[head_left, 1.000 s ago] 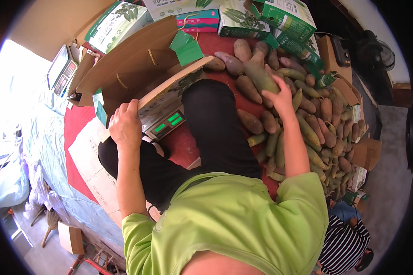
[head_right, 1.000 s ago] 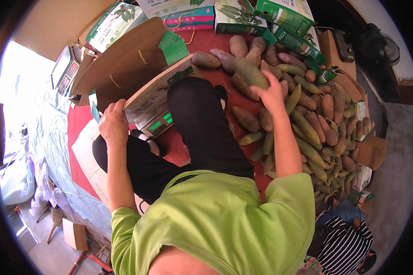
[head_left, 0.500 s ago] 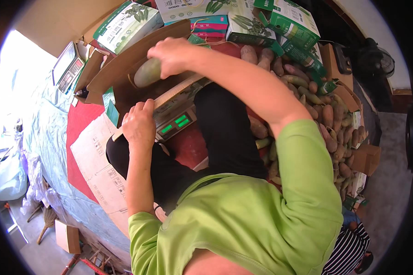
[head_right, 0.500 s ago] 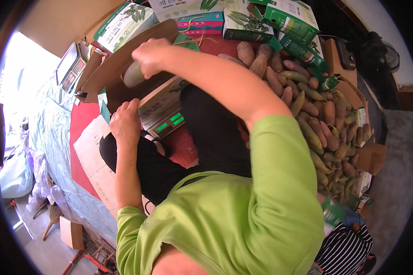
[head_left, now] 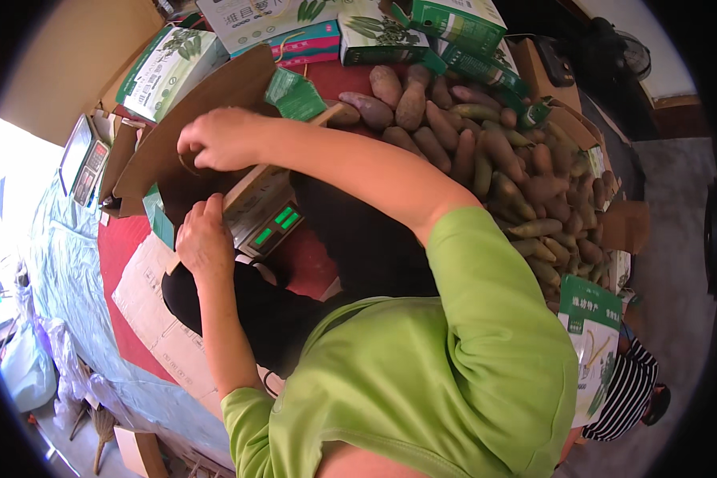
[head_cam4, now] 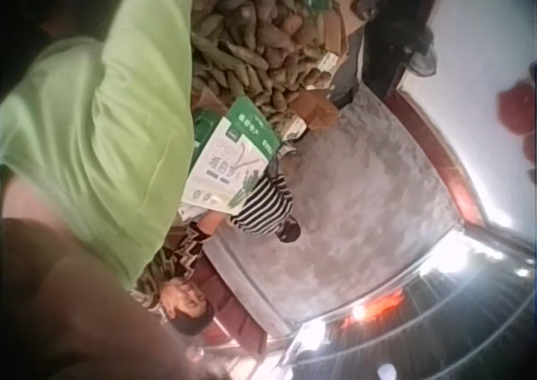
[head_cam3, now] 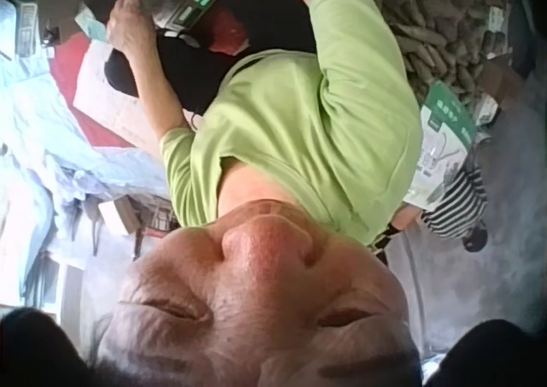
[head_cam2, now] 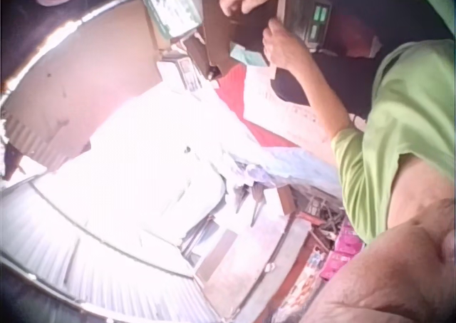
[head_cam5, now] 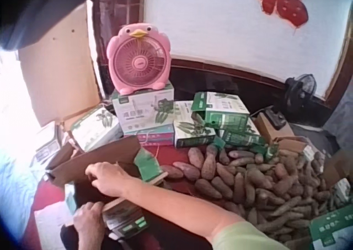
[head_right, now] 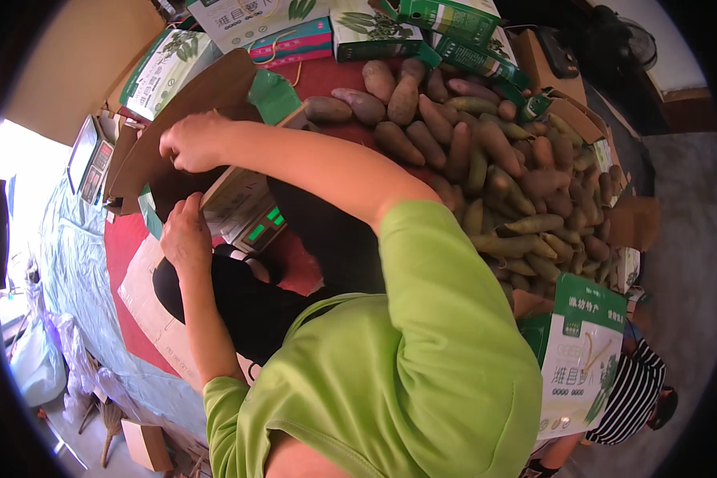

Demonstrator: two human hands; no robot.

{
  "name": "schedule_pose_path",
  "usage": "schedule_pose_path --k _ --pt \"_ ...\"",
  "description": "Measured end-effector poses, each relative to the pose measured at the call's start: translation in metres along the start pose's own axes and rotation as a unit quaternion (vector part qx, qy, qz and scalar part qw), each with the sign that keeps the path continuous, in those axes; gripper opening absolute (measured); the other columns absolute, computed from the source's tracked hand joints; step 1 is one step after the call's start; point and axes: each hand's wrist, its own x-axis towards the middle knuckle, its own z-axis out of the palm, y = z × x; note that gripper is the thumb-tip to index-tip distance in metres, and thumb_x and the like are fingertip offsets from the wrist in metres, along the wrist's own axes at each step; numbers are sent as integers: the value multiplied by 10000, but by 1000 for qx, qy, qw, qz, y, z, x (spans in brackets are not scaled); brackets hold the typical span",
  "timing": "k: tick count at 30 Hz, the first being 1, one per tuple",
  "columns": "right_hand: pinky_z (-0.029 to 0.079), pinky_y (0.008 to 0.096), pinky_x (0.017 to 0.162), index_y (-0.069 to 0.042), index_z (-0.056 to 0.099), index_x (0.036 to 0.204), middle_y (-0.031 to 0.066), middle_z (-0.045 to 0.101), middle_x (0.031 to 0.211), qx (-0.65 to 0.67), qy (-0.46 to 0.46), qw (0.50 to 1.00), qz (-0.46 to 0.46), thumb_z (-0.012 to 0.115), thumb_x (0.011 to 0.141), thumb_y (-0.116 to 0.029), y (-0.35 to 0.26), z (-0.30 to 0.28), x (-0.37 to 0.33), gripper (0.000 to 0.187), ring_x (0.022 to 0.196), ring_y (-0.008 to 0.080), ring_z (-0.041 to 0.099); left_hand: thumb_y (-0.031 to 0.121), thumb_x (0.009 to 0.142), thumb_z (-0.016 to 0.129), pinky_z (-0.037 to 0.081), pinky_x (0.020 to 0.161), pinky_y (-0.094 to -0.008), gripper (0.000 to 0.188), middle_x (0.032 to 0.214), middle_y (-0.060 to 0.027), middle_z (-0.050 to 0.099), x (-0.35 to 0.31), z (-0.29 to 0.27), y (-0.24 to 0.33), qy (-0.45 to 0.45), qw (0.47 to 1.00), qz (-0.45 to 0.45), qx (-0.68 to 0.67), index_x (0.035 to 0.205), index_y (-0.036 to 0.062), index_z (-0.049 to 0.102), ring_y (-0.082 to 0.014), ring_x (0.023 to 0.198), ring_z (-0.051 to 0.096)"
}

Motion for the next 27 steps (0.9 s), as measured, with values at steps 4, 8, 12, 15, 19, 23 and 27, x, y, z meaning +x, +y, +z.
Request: schedule_pose_path --k 4,8,12,15,19,23,27 --pt "504 310 783 -50 648 1020 96 670 940 96 268 958 -28 626 800 -113 13 -43 -69 230 872 202 645 83 799 559 496 678 -382 197 817 -41 613 -2 -2 -1 -6 1000 -18 7 962 168 631 -260 815 625" --pt "480 236 772 1 631 1038 55 667 947 128 376 909 125 605 874 -77 83 -48 -168 184 882 100 605 79 803 572 497 682 -381 203 838 -39 621 0 1 3 -3 1000 -20 4 973 175 629 -259 829 626" --pt "499 340 766 -60 645 974 131 660 935 -8 360 872 331 616 802 -113 157 -3 -290 182 877 273 644 75 809 575 495 685 -392 218 855 -35 624 -1 -4 4 -15 999 -34 0 995 178 626 -260 852 624" --pt "492 390 799 -66 649 943 140 658 936 -60 314 831 456 610 777 -128 200 41 -391 182 915 301 630 80 824 566 490 688 -403 220 872 -39 626 1 -3 6 -30 999 -40 -13 1012 177 624 -264 871 619" --pt "506 374 751 -48 646 971 128 671 876 -86 328 770 540 629 759 -102 204 62 -469 219 825 299 648 84 827 561 487 689 -402 234 898 -36 631 0 -2 6 -42 998 -53 -10 1031 181 622 -270 878 617" --pt "489 397 799 -76 600 1078 137 631 977 -193 333 706 594 689 720 -84 205 49 -501 369 918 314 608 75 821 552 485 683 -408 257 911 -31 634 0 -1 6 -40 998 -50 -17 1044 184 619 -275 885 615" --pt "451 430 895 -146 483 1225 99 511 1222 -263 233 659 665 758 685 -132 198 22 -482 606 1147 308 476 63 814 548 485 685 -407 266 917 -35 634 1 2 5 -37 998 -56 -9 1040 183 618 -277 890 615"
